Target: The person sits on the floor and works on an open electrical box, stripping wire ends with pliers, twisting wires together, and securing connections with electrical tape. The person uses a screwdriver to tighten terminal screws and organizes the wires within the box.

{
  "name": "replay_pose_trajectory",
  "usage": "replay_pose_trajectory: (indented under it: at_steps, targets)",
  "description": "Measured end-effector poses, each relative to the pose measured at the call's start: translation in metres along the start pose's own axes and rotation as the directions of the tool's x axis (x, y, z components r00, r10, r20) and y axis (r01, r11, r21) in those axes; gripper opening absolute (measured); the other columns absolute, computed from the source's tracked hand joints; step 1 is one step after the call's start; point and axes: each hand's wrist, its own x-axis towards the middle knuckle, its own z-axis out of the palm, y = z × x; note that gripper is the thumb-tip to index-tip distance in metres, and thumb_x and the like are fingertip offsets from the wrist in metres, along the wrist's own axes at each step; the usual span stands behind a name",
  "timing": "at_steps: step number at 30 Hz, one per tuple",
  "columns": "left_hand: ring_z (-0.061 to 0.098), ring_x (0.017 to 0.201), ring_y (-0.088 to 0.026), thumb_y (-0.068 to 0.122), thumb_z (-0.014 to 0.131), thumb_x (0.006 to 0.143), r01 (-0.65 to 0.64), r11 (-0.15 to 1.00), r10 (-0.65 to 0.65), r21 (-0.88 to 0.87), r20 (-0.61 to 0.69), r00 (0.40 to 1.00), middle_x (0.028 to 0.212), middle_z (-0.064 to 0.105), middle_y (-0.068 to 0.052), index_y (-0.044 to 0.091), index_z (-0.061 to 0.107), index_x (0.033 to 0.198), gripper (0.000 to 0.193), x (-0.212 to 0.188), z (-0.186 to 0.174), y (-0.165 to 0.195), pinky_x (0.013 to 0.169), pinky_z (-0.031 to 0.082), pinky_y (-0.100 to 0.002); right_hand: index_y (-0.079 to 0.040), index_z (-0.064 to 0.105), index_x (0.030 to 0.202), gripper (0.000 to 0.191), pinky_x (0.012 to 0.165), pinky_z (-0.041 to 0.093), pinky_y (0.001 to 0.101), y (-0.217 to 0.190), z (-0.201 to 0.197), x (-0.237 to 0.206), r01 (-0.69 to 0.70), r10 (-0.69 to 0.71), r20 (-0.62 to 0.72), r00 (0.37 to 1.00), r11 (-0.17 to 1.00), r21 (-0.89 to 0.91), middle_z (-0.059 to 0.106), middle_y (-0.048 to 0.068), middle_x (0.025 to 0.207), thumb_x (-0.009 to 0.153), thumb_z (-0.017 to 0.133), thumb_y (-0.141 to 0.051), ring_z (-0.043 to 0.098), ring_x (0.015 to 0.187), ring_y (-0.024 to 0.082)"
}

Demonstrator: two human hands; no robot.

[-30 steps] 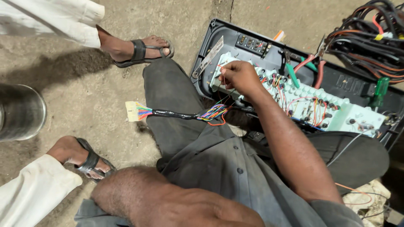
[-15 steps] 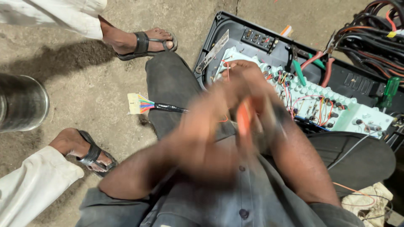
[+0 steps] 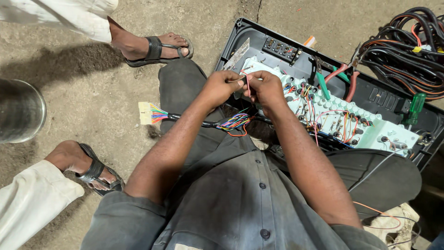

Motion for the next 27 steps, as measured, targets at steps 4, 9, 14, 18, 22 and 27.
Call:
replay_pose_trajectory:
  at_steps: [4, 9, 14, 18, 22, 27]
  targets:
    - [0.059, 0.072, -0.011, 0.017, 0.07, 0.095, 0.073, 0.994, -0.071, -0.082, 0.028, 0.997, 0.081, 0.069, -0.004, -0.002, 0.074, 0.097, 0.019, -0.004, -0.003, 0.003, 0.066, 0.049, -0.028, 0.0, 0.066, 0.098, 0.009, 0.043, 0.042, 0.0232, 0.005, 0.003, 0.003, 0.057, -0.056, -0.067, 0.996, 0.998, 0.012, 0.069, 0.006, 0.075, 0.095, 0.061, -0.006, 0.062, 0.053, 0.01]
    - [0.057, 0.07, -0.01, 0.017, 0.068, 0.097, 0.092, 0.969, -0.069, -0.231, 0.102, 0.992, 0.078, 0.066, -0.002, 0.0, 0.071, 0.093, 0.018, -0.001, -0.005, -0.001, 0.067, 0.048, -0.027, -0.001, 0.06, 0.098, 0.008, 0.039, 0.037, 0.0233, 0.007, 0.006, 0.003, 0.077, -0.071, -0.081, 0.994, 0.994, 0.079, 0.069, 0.007, 0.074, 0.096, 0.055, -0.006, 0.057, 0.049, 0.01]
    - [0.059, 0.071, -0.009, 0.019, 0.068, 0.096, 0.111, 0.954, -0.078, -0.278, 0.128, 0.989, 0.082, 0.071, -0.002, 0.0, 0.072, 0.093, 0.019, 0.001, -0.008, 0.003, 0.069, 0.05, -0.026, -0.005, 0.056, 0.104, 0.009, 0.04, 0.039, 0.0229, 0.01, 0.012, -0.004, 0.128, -0.111, -0.142, 0.984, 0.984, 0.122, 0.07, 0.008, 0.076, 0.099, 0.052, -0.011, 0.058, 0.051, 0.01]
    - [0.061, 0.076, -0.013, 0.019, 0.069, 0.097, 0.11, 0.95, -0.07, -0.291, 0.144, 0.987, 0.086, 0.071, -0.005, -0.002, 0.072, 0.097, 0.02, -0.001, -0.016, 0.005, 0.073, 0.051, -0.029, -0.004, 0.055, 0.107, 0.013, 0.055, 0.049, 0.0233, 0.015, 0.016, -0.014, 0.408, -0.406, -0.08, 0.91, 0.913, 0.011, 0.07, 0.006, 0.084, 0.105, 0.058, -0.016, 0.062, 0.067, 0.009]
    - [0.065, 0.095, -0.013, 0.015, 0.07, 0.093, 0.017, 0.988, 0.001, -0.155, 0.115, 0.993, 0.103, 0.074, -0.004, 0.001, 0.074, 0.108, 0.021, -0.008, -0.029, 0.004, 0.088, 0.052, -0.03, -0.001, 0.062, 0.103, 0.013, 0.073, 0.055, 0.0272, 0.015, 0.014, -0.019, 0.614, -0.635, 0.042, 0.771, 0.725, -0.311, 0.07, 0.006, 0.089, 0.106, 0.067, -0.013, 0.065, 0.082, 0.011]
    - [0.065, 0.099, -0.014, 0.009, 0.066, 0.097, 0.005, 0.989, 0.019, -0.145, 0.159, 0.987, 0.11, 0.073, -0.004, -0.002, 0.071, 0.108, 0.017, -0.014, -0.033, 0.008, 0.094, 0.052, -0.029, -0.001, 0.065, 0.097, 0.013, 0.063, 0.057, 0.0302, 0.004, 0.012, -0.019, 0.485, -0.512, 0.013, 0.859, 0.807, -0.337, 0.072, 0.007, 0.078, 0.09, 0.07, -0.012, 0.069, 0.071, 0.013]
